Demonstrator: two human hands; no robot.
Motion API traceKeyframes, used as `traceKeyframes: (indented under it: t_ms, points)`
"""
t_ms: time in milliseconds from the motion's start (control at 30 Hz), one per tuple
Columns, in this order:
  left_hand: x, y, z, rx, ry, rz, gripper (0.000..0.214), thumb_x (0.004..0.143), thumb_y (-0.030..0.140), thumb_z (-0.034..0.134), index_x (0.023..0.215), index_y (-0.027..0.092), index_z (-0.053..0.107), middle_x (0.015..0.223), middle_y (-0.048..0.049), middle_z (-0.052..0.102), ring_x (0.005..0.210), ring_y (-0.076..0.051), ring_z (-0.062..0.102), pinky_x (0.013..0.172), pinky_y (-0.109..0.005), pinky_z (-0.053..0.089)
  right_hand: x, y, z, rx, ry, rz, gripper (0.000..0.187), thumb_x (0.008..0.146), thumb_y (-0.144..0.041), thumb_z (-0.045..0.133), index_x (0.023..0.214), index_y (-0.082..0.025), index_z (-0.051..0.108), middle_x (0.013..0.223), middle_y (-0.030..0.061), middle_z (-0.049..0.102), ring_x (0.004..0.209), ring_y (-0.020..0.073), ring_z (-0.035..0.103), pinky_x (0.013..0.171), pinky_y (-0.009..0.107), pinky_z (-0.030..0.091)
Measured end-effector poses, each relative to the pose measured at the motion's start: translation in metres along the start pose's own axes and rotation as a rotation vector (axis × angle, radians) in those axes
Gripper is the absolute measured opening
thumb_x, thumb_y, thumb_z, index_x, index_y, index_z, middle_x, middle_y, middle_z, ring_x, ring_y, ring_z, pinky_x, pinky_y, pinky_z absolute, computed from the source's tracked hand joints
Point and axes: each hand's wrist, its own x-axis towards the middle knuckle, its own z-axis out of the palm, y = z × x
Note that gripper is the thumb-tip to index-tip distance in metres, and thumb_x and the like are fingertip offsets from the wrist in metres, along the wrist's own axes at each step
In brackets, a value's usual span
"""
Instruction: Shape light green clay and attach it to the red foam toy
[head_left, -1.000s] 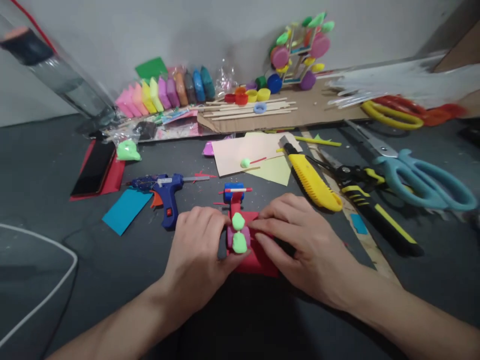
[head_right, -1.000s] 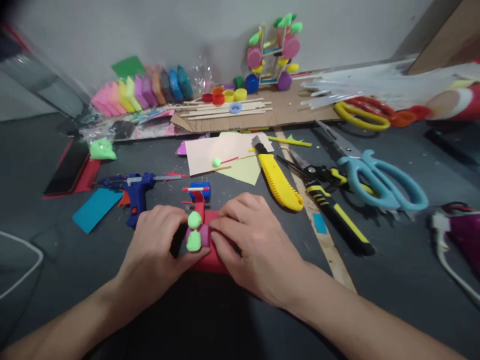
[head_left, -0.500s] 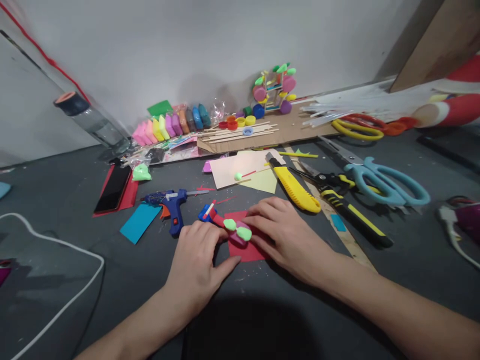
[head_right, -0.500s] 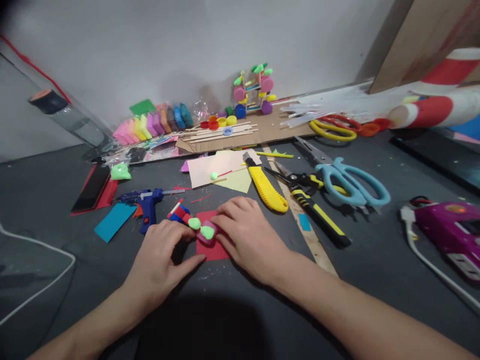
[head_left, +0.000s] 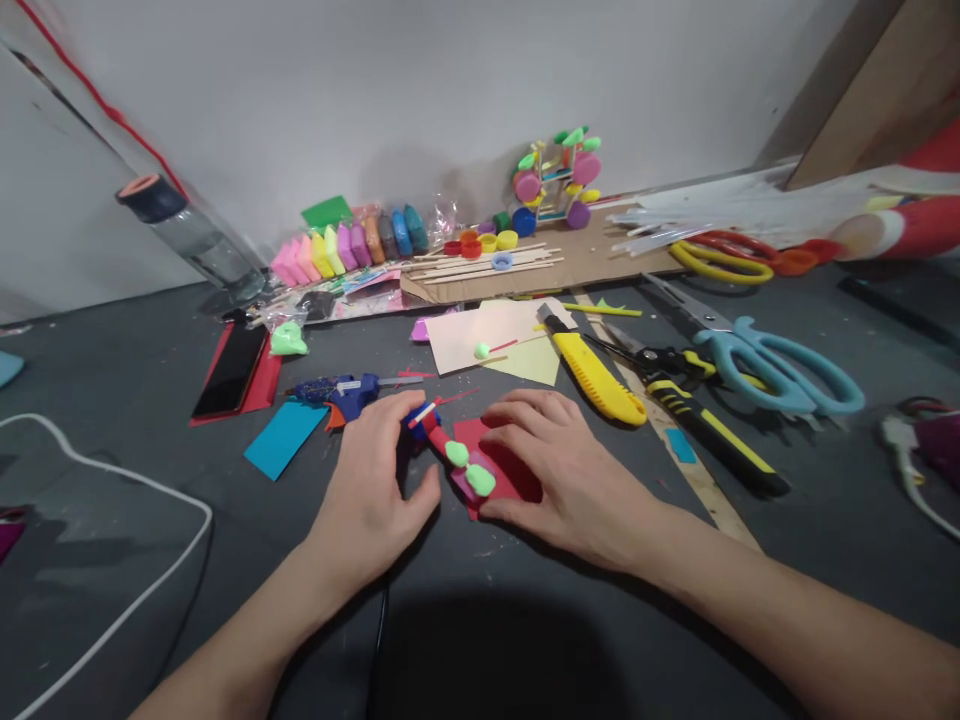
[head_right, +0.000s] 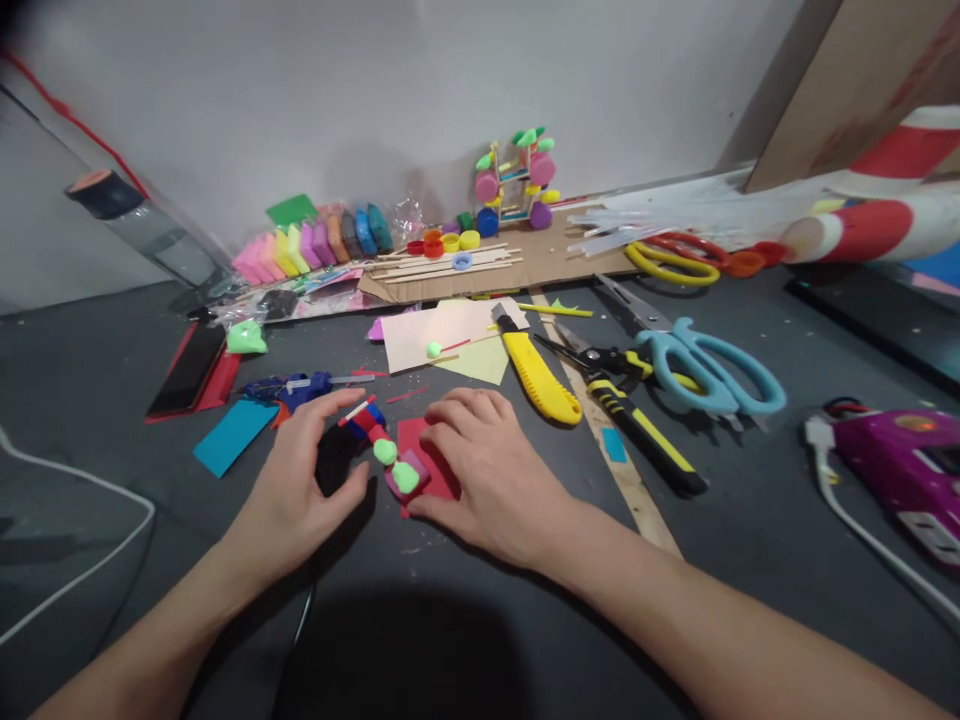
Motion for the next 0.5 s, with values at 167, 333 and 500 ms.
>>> traceKeyframes:
  t_ms: [167,333,500]
  points:
    - [0.001,-0.004,0.001,-0.017,-0.118,-0.02,0.056,0.085,0.009,0.058,0.138,0.021,0.044,0.136,-0.0137,0.06,0.128,-0.028,0.058,0.106,-0.049,0.048,-0.001,-0.001,0.006,-0.025,0.022,-0.013,0.023,0.087,-0.031,0.074,0.102,-0.016,0.068,0.122,0.0159,0.067,0.124,0.0373,0.051,0.105,0.062,0.042]
    - [0.002,-0.008,0.0,-0.028,-0.11,-0.055,0.053,0.089,0.011,0.06,0.137,0.024,0.043,0.134,-0.013,0.059,0.127,-0.029,0.058,0.106,-0.052,0.048,-0.002,0.004,0.001,-0.016,0.057,0.005,0.021,0.088,-0.015,0.059,0.106,-0.016,0.068,0.121,0.015,0.068,0.125,0.0351,0.052,0.106,0.061,0.043]
    - [0.001,-0.011,0.002,-0.04,-0.101,-0.055,0.052,0.09,0.011,0.06,0.138,0.025,0.044,0.132,-0.0118,0.06,0.124,-0.03,0.058,0.106,-0.053,0.047,-0.002,0.01,-0.006,0.033,0.002,0.02,0.03,0.087,-0.022,0.067,0.116,-0.019,0.067,0.13,0.0133,0.065,0.133,0.0363,0.048,0.108,0.062,0.044]
